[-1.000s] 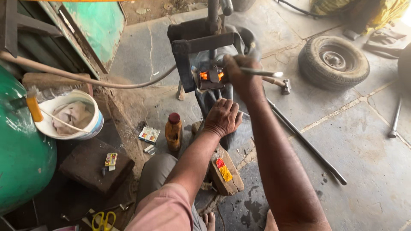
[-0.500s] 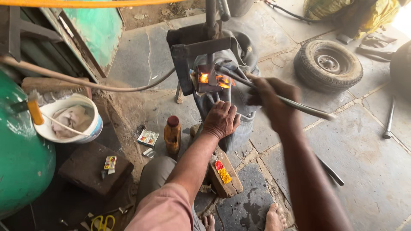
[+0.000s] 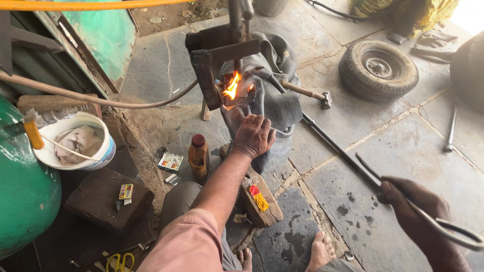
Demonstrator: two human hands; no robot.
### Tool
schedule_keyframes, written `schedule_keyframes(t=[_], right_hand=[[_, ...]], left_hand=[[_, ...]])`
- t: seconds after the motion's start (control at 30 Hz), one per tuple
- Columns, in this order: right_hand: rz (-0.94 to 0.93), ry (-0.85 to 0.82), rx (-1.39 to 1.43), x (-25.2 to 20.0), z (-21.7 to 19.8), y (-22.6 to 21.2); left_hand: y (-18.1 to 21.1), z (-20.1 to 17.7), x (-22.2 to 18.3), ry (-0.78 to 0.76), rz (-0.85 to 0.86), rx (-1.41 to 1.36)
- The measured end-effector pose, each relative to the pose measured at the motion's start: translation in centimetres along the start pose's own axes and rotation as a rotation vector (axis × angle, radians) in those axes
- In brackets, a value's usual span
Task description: The person repairs a rubber tire tube by heating a patch over a flame in a mechanical press and using metal tongs to position the tube.
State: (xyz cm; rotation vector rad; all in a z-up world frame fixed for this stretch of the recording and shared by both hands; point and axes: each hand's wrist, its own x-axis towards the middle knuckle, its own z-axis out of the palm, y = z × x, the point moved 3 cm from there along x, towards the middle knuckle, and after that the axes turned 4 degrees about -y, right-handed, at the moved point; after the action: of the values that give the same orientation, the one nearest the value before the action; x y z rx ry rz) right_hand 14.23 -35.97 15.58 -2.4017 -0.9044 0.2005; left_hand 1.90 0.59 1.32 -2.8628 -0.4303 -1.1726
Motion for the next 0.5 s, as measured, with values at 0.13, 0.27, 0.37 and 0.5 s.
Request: schedule_keyframes(t=[0.13,0.27,0.37,0.5], right_hand=[[0.063,0.017,-0.123,-0.6,0.9,2.4],[-0.112,0.014,-0.102,-0.2,1.1,2.7],[-0.208,0.022,-0.158,-0.3,0.8,2.0],[-0.277,0.063,-0.128,-1.5,-0.7,0.8]], left_hand=[[0.0,-0.2,0.1,-0.028,0.010,0.047],[0.0,0.3,0.4,-0.080,0.003,0.043],[-0.2,0.1,0.1,-0.036,0.011,0.032],[-0.1,0.2,0.5,-0.022,0.014,-0.001]])
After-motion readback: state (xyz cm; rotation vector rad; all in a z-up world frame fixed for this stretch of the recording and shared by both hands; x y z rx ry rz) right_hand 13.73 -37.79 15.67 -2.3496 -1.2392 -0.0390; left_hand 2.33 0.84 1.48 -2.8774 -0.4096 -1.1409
